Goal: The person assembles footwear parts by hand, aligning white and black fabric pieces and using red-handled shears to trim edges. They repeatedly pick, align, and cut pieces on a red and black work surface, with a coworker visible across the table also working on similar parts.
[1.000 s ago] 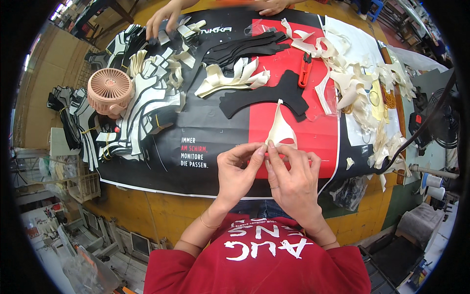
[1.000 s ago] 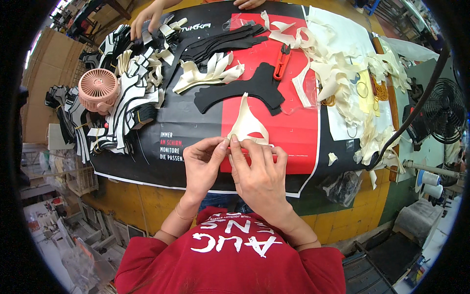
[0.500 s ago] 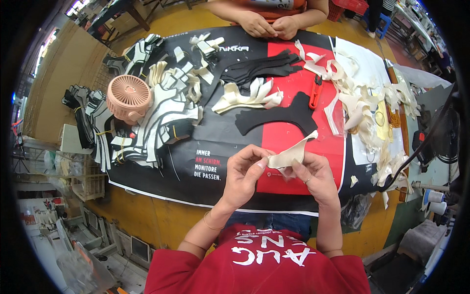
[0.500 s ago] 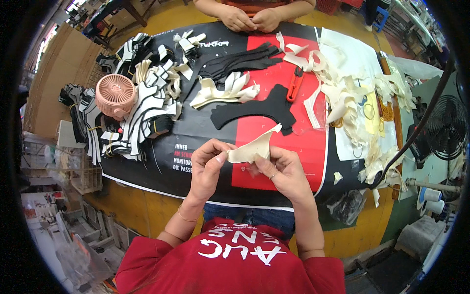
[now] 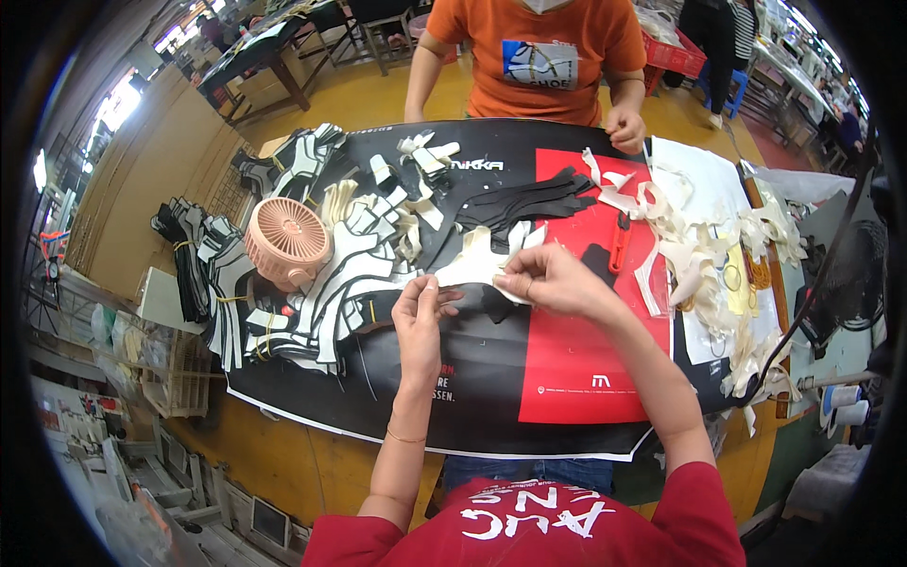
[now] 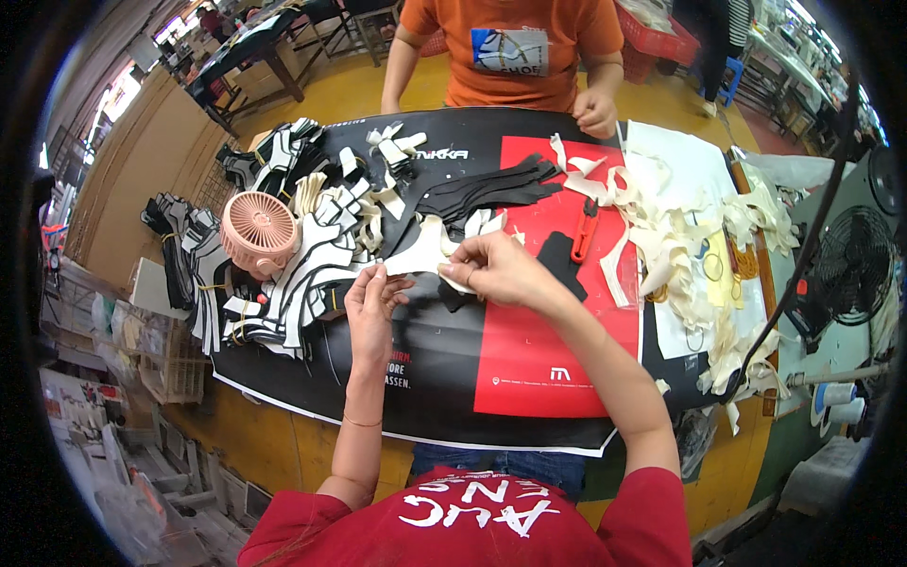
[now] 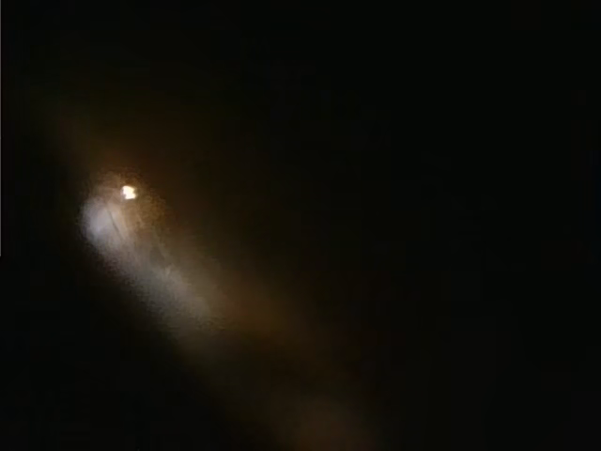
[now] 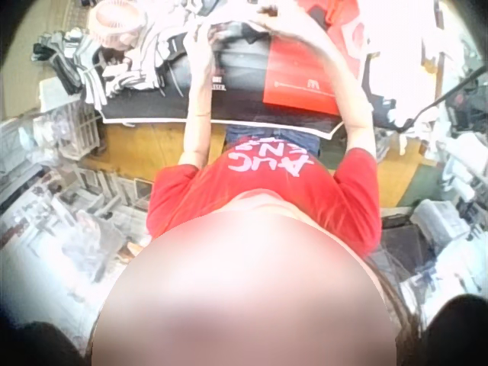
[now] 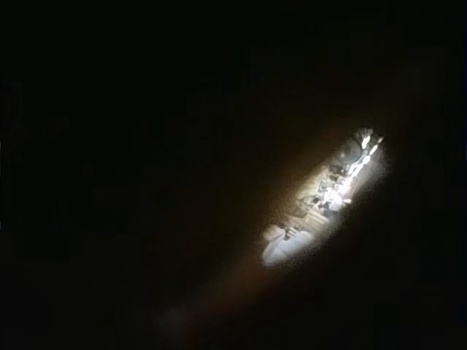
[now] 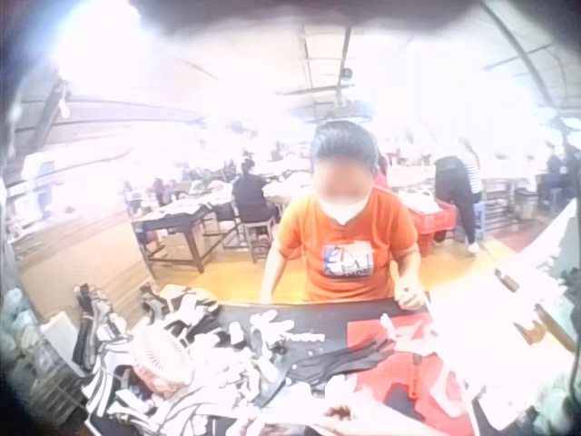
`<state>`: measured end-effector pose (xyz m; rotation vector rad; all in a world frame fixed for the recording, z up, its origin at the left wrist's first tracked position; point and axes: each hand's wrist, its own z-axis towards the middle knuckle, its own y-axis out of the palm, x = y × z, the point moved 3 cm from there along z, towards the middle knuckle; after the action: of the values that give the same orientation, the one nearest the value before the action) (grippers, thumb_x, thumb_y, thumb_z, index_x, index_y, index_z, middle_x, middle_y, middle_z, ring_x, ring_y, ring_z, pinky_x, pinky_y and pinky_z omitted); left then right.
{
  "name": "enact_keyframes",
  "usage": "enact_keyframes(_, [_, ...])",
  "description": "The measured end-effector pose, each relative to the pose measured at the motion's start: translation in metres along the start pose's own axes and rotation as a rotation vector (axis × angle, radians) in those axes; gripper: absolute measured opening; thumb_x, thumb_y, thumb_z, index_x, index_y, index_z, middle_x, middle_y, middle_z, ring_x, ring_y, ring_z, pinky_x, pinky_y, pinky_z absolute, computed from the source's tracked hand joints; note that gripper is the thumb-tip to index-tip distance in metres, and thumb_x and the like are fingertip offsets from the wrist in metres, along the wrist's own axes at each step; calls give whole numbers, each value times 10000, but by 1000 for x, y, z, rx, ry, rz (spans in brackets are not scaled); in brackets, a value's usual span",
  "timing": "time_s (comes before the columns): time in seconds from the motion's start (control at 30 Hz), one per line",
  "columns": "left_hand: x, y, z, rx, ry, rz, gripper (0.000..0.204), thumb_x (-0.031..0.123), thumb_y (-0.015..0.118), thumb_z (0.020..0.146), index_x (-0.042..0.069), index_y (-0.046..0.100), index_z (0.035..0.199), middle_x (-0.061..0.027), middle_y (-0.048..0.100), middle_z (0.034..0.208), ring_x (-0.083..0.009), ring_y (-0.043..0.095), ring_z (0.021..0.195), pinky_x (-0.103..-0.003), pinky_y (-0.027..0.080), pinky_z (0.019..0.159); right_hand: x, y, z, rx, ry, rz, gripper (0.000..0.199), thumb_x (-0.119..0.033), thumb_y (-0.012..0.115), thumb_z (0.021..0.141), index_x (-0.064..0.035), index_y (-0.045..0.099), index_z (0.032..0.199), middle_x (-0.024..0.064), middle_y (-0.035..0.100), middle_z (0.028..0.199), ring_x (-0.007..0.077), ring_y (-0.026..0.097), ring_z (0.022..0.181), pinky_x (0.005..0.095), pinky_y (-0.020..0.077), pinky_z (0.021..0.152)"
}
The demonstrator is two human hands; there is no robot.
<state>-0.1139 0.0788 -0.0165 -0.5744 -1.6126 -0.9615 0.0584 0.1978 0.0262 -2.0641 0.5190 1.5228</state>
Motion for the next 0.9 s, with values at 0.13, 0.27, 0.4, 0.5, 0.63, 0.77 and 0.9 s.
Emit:
enact_keyframes(0.13, [-4, 8, -15, -44, -61, -339, 334, 273, 511, 1040, -1, 519, 1231, -136, 628, 1171, -193, 644, 1016, -304, 531, 819, 12, 34, -17, 236, -18, 155, 241, -223, 678, 957, 16, 658, 940, 0, 636, 724, 39, 552, 600, 200, 429, 509])
enact_keyframes(0.27, [-8, 27, -37, -43, 71, -129, 520, 78, 624, 969, -32, 350, 1398, -143, 619, 1152, -172, 644, 1004, -288, 554, 854, 17, 62, -38, 266, -25, 439, 198, -190, 649, 974, 8, 638, 972, 19, 661, 751, 39, 572, 582, 182, 424, 495])
enact_keyframes(0.4, [-11, 15, -36, -9, -99, -198, 465, 69, 646, 952, -31, 414, 1343, -109, 647, 1083, -133, 649, 926, -257, 561, 788, 24, 75, -54, 256, 57, 506, 189, -171, 626, 987, 18, 632, 984, 31, 666, 777, 55, 600, 632, 201, 490, 565])
enact_keyframes(0.5, [-11, 7, -36, -32, -68, -189, 351, 65, 654, 945, -28, 507, 1250, -97, 656, 1053, -119, 645, 906, -256, 565, 753, 33, 77, -63, 185, 110, 513, 229, -187, 652, 971, 31, 635, 1040, 46, 677, 838, 78, 628, 705, 227, 522, 636])
enact_keyframes(0.63, [-7, 6, -34, -112, -185, -143, 300, 62, 633, 955, -32, 538, 1224, -95, 651, 1057, -117, 641, 914, -253, 558, 758, 36, 77, -77, 141, -5, 211, 483, -265, 755, 892, 31, 586, 1234, 98, 676, 987, 150, 652, 870, 283, 531, 766])
enact_keyframes(0.77, [11, 15, -34, -329, -169, -9, 322, 60, 610, 965, -29, 531, 1265, -75, 633, 1023, -96, 632, 929, -232, 546, 748, 23, 56, -96, 551, -252, -27, 873, -377, 868, 746, -20, 456, 1428, 127, 633, 1166, 204, 615, 1052, 329, 497, 882])
enact_keyframes(0.9, [20, 35, -52, -464, -192, 261, 403, 58, 597, 970, 28, 492, 1359, -49, 625, 956, -63, 640, 772, -200, 527, 589, 21, 44, -100, 462, -199, 27, 648, -302, 820, 819, -11, 562, 1337, 103, 680, 1048, 147, 639, 892, 285, 509, 793])
